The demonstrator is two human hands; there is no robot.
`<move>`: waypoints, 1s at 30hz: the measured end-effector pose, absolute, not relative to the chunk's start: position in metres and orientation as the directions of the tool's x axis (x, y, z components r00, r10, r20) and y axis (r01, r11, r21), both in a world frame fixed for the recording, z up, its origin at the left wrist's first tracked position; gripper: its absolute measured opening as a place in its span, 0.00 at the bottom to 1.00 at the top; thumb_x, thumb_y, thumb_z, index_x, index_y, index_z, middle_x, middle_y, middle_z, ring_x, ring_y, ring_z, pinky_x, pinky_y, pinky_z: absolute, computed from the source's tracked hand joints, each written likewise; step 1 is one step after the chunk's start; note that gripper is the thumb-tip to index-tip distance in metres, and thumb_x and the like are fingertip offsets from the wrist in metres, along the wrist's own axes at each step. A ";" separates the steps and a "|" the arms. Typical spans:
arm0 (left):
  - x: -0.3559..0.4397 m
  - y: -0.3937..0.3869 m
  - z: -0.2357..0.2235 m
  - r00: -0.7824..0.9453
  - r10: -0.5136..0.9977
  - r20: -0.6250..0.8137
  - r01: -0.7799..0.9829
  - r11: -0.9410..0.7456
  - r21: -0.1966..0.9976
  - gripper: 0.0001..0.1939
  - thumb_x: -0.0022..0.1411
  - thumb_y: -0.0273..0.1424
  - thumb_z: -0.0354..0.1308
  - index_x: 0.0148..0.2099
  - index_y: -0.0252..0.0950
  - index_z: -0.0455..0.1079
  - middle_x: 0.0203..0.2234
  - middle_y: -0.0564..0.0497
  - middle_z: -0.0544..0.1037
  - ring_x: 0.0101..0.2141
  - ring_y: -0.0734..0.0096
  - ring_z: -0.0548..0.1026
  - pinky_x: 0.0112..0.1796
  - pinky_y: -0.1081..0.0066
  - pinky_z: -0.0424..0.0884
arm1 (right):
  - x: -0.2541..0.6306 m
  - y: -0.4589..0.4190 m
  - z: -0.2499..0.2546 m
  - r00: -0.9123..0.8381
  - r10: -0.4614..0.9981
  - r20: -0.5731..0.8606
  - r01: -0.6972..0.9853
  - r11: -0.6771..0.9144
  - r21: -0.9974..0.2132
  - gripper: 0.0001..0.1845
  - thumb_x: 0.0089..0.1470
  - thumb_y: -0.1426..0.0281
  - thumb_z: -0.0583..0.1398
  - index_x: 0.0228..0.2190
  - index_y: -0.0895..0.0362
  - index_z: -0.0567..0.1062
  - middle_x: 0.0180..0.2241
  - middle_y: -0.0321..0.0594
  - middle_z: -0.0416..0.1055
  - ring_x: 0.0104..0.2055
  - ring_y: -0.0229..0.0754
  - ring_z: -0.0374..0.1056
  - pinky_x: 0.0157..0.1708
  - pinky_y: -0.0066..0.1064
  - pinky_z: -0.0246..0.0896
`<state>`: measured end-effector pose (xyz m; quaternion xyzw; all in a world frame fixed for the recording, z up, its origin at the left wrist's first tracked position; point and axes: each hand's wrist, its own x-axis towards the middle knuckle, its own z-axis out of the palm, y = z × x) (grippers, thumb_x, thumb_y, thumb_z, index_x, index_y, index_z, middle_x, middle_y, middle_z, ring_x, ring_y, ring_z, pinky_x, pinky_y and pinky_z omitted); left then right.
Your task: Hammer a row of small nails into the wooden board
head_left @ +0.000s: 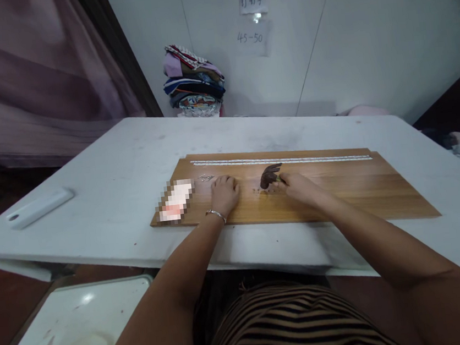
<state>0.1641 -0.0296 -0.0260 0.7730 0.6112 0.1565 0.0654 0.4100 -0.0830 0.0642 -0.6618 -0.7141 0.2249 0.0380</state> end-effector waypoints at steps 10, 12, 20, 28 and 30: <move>0.164 -0.029 -0.028 0.200 0.966 0.163 0.926 -0.240 0.290 0.11 0.72 0.31 0.53 0.46 0.38 0.78 0.53 0.40 0.80 0.58 0.51 0.74 0.62 0.54 0.64 | 0.408 -0.086 0.067 -0.110 0.957 -0.268 0.935 0.008 -0.355 0.19 0.74 0.61 0.53 0.47 0.59 0.79 0.50 0.55 0.82 0.47 0.51 0.77 0.39 0.31 0.59; 0.163 -0.029 -0.029 0.204 0.964 0.171 0.923 -0.247 0.294 0.11 0.72 0.31 0.53 0.46 0.37 0.78 0.53 0.39 0.80 0.58 0.51 0.74 0.61 0.54 0.64 | 0.408 -0.085 0.067 -0.105 0.959 -0.264 0.941 0.010 -0.339 0.19 0.74 0.61 0.53 0.47 0.59 0.79 0.49 0.55 0.82 0.47 0.51 0.77 0.39 0.31 0.58; 0.164 -0.028 -0.029 0.201 0.964 0.173 0.923 -0.246 0.298 0.12 0.71 0.31 0.53 0.46 0.37 0.77 0.53 0.39 0.80 0.58 0.51 0.74 0.60 0.55 0.65 | 0.408 -0.085 0.065 -0.106 0.958 -0.268 0.938 0.007 -0.346 0.18 0.74 0.60 0.54 0.46 0.59 0.79 0.49 0.55 0.82 0.46 0.51 0.77 0.39 0.31 0.58; 0.163 -0.028 -0.030 0.206 0.963 0.176 0.919 -0.252 0.304 0.11 0.71 0.31 0.53 0.46 0.38 0.78 0.53 0.39 0.80 0.58 0.51 0.73 0.60 0.54 0.65 | 0.409 -0.084 0.067 -0.111 0.960 -0.257 0.935 0.013 -0.355 0.19 0.73 0.60 0.54 0.46 0.59 0.79 0.49 0.55 0.82 0.47 0.52 0.77 0.39 0.31 0.59; 0.163 -0.028 -0.030 0.203 0.963 0.175 0.921 -0.249 0.301 0.12 0.71 0.31 0.53 0.47 0.37 0.78 0.53 0.39 0.80 0.57 0.51 0.74 0.60 0.54 0.65 | 0.409 -0.084 0.066 -0.112 0.962 -0.251 0.932 0.014 -0.361 0.19 0.73 0.59 0.54 0.46 0.59 0.80 0.49 0.55 0.82 0.47 0.52 0.77 0.39 0.31 0.59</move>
